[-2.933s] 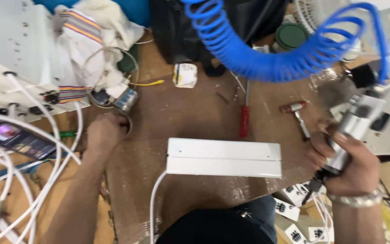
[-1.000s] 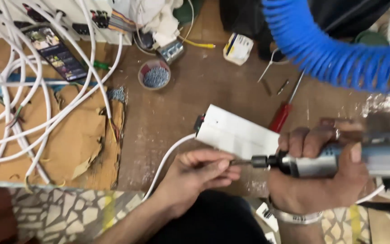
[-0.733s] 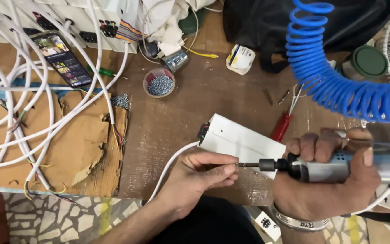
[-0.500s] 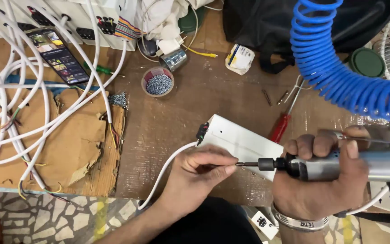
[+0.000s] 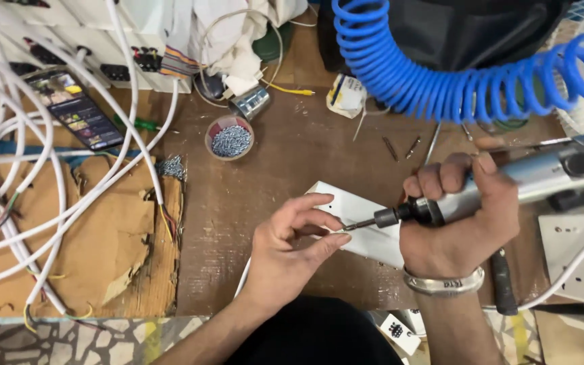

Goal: The person assembles a white plastic extension board enclosure on a workbench. They pick small screws from a bowl, hold the two enclosure halves together, and drive screws with a pneumatic screwdriver, occasionally using a hammer and repositioning the enclosure while working.

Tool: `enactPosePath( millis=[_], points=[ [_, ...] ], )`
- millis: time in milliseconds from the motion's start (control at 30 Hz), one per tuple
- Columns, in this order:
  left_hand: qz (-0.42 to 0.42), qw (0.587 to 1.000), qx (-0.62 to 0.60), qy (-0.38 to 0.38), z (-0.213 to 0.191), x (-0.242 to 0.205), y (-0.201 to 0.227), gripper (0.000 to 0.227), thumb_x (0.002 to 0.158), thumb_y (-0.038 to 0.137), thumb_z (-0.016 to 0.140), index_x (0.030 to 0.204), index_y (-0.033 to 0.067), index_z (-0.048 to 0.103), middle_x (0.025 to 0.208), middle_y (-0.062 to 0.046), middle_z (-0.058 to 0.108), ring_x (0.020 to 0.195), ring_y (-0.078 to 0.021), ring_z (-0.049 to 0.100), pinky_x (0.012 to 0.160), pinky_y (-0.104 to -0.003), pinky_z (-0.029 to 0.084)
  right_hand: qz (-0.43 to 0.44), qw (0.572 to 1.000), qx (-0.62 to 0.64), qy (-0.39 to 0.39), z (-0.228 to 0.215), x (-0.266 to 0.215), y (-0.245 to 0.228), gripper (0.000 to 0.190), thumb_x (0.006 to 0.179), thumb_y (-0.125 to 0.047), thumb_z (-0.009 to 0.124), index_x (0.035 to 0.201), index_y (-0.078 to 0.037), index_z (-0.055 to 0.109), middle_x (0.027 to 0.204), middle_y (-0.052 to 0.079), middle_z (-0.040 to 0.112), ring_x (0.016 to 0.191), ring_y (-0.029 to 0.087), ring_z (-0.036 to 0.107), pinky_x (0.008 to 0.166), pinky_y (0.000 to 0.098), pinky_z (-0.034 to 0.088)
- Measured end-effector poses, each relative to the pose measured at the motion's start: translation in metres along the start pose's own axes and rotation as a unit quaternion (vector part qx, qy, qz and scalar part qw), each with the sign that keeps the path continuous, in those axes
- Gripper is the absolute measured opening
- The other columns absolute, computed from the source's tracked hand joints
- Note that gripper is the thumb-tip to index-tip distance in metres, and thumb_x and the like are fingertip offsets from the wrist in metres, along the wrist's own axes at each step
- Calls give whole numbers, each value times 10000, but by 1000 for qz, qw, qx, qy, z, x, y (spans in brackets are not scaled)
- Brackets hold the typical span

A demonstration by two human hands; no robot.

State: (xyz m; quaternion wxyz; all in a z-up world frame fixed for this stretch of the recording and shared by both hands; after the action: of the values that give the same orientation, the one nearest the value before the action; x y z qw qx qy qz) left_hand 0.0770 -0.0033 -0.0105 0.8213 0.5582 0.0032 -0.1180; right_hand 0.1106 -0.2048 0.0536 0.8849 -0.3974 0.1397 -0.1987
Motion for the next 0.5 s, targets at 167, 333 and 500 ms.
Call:
enactPosePath(
  millis=[167, 333, 500],
  points=[
    [233, 913, 336, -3, -7, 17, 43, 650, 749, 201, 927, 1310, 62, 628, 1057, -90, 718, 983, -226, 720, 862, -342, 605, -3, 999, 31, 10, 11, 5, -2, 176, 923, -254, 669, 1041, -140, 605, 762, 12, 496, 674, 162, 472, 691, 362, 415],
    [385, 797, 463, -45, 3, 30, 44, 953, 552, 443, 922, 1291, -17, 534, 1236, -227, 589, 1123, -417, 621, 940, -501, 551, -11, 999, 10, -35, 0, 10, 4, 267, 1019, -251, 645, 918, -52, 499, 773, 58, 508, 685, 194, 490, 739, 413, 438],
    [306, 844, 436, -59, -1, 47, 3, 623, 728, 416, 907, 1168, 58, 650, 1097, -113, 661, 958, -317, 714, 840, -425, 605, -94, 987, -54, -116, 25, 7, 3, 340, 1006, -105, 653, 1318, -86, 519, 804, 60, 516, 648, 199, 536, 665, 404, 476]
  ],
)
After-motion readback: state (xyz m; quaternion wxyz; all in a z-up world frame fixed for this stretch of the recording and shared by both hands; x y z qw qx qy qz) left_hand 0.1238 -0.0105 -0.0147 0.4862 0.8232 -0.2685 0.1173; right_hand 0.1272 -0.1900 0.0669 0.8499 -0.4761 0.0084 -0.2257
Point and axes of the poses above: each hand's wrist, its own x-axis towards the middle knuckle, its own z-axis out of the palm, y = z × x, the point moved 5 cm from there along x, towards the middle knuckle
